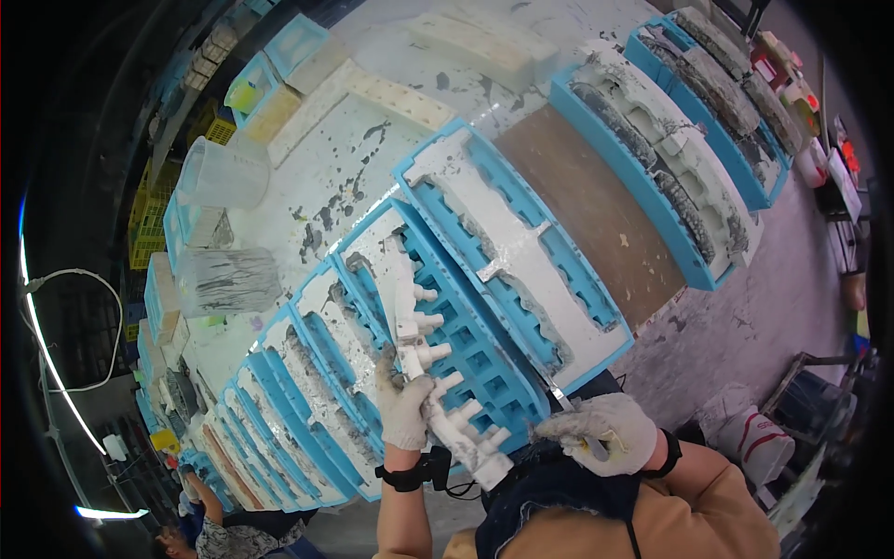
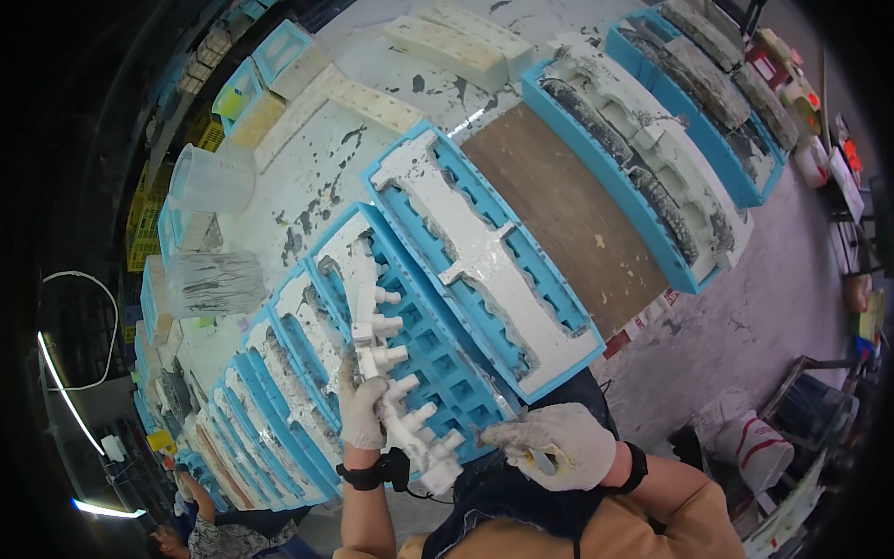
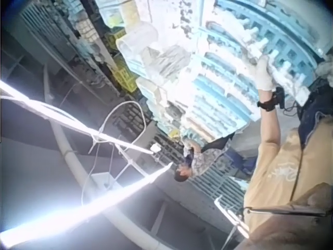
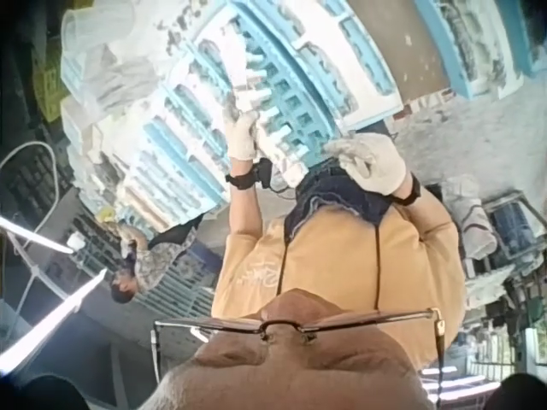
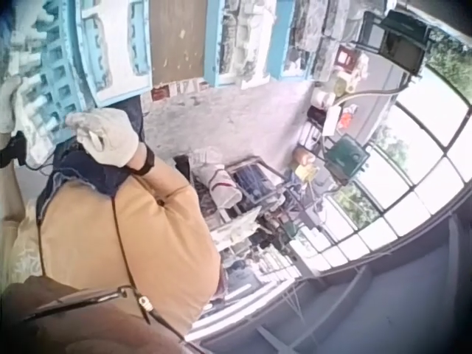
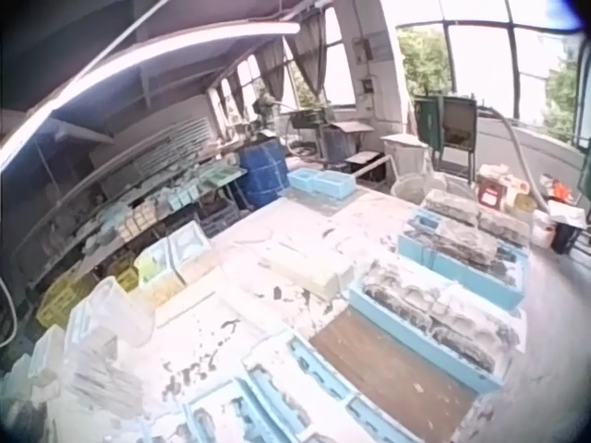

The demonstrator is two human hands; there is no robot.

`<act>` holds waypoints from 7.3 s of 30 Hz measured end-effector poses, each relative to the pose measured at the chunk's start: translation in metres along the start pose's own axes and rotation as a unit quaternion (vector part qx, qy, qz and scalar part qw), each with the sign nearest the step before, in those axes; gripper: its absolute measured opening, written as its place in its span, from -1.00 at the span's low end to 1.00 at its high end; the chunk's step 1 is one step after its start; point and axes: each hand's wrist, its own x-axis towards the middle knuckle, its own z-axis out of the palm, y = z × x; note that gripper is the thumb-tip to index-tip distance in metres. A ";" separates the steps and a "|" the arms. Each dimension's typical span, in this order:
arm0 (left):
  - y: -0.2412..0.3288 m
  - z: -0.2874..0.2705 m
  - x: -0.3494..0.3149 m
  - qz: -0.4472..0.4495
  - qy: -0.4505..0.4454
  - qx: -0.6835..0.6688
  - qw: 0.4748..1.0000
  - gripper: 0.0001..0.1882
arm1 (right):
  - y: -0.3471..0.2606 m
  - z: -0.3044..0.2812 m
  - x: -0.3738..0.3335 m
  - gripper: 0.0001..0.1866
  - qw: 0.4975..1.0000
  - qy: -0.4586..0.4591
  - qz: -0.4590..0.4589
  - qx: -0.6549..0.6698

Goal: Using a brush and nippers to remove excess material and debris from white plastic molded components.

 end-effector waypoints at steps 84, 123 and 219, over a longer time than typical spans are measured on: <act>0.018 -0.010 -0.085 0.076 -0.048 -0.006 0.996 -0.17 | -0.009 0.022 0.006 -0.71 0.998 -0.026 -0.014 -0.061; -0.082 -0.022 -0.079 -0.012 -0.108 0.464 0.879 -0.45 | -0.004 0.104 0.114 -0.55 0.971 0.004 0.131 -0.199; -0.024 -0.073 -0.162 0.010 0.101 0.483 0.870 -0.77 | 0.061 0.042 0.021 -0.61 0.994 -0.065 0.084 -0.014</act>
